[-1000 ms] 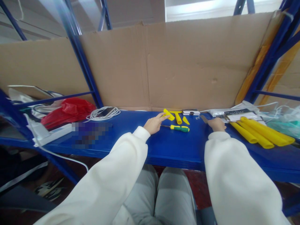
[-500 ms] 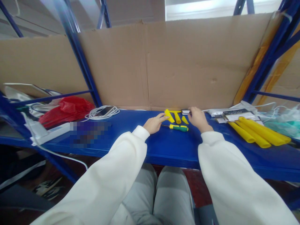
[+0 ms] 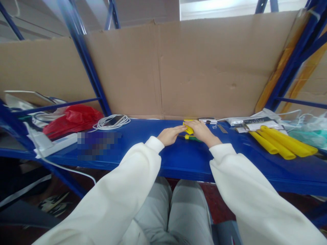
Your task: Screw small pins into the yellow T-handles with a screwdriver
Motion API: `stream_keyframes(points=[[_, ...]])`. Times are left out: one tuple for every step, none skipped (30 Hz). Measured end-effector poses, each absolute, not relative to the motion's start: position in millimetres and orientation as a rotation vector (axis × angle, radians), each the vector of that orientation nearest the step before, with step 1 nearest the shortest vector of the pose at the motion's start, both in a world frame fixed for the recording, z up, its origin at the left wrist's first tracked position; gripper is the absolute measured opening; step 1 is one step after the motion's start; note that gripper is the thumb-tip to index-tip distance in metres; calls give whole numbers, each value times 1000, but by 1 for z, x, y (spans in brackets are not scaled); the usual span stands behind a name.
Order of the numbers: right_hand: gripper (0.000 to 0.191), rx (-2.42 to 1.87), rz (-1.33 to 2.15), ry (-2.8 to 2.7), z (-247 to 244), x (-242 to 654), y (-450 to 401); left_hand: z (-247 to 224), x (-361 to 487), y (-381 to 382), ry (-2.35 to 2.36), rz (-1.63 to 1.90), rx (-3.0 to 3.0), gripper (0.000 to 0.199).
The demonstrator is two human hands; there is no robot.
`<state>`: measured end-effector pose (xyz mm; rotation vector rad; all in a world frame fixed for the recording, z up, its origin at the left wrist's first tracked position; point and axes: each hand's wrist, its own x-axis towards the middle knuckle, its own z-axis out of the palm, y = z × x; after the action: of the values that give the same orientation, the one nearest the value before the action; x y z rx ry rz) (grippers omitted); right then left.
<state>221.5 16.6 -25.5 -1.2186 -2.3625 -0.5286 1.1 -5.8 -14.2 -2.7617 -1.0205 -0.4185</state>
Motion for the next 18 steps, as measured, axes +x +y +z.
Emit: stream_keyframes(points=[[53,-1248,-511,-2336,-24,223,17,-14,1,-6,-1035,-412,-2754,66],[50,-1289,-487,-2297,-23,225,18,-14,1,-6,-1055,-407,-2742,65],[46,-1343,-454,-2241,-22,227,19,-13,1,-7,-1077,-404,-2728,65],[43,-1409,-407,-2166,-22,230,21,-13,1,-7,-1098,-400,-2716,64],[40,-1482,-342,-2071,-23,233,23,-12,0,-7,-1119,-394,-2707,64],[38,-1554,-255,-1960,-24,237,26,-12,0,-7,-1139,-387,-2700,63],[37,-1627,-146,-1837,-26,241,29,-12,0,-7,-1156,-379,-2696,62],[37,-1691,-29,-1715,-29,246,32,-12,-1,-7,-1169,-373,-2693,61],[39,-1744,84,-1608,-32,251,35,-12,-1,-7,-1180,-367,-2693,61],[41,-1789,174,-1523,-35,256,37,-12,-1,-7,-1187,-363,-2693,60],[41,-1821,225,-1470,-38,260,40,-12,-1,-7,-1189,-364,-2695,60],[40,-1851,246,-1433,-41,264,42,-12,-1,-7,-1187,-366,-2698,60],[38,-1878,238,-1414,-44,268,44,-12,-1,-7,-1185,-369,-2701,60],[35,-1900,218,-1404,-46,270,45,-12,-1,-7,-1182,-373,-2705,60],[31,-1919,203,-1394,-48,272,47,-12,-1,-7,-1178,-376,-2708,60],[27,-1931,190,-1393,-50,274,49,-12,-1,-7,-1174,-380,-2710,60],[24,-1935,179,-1406,-51,275,51,-12,-1,-7,-1172,-383,-2711,61],[21,-1930,167,-1427,-52,275,53,-12,-1,-7,-1169,-385,-2712,61]])
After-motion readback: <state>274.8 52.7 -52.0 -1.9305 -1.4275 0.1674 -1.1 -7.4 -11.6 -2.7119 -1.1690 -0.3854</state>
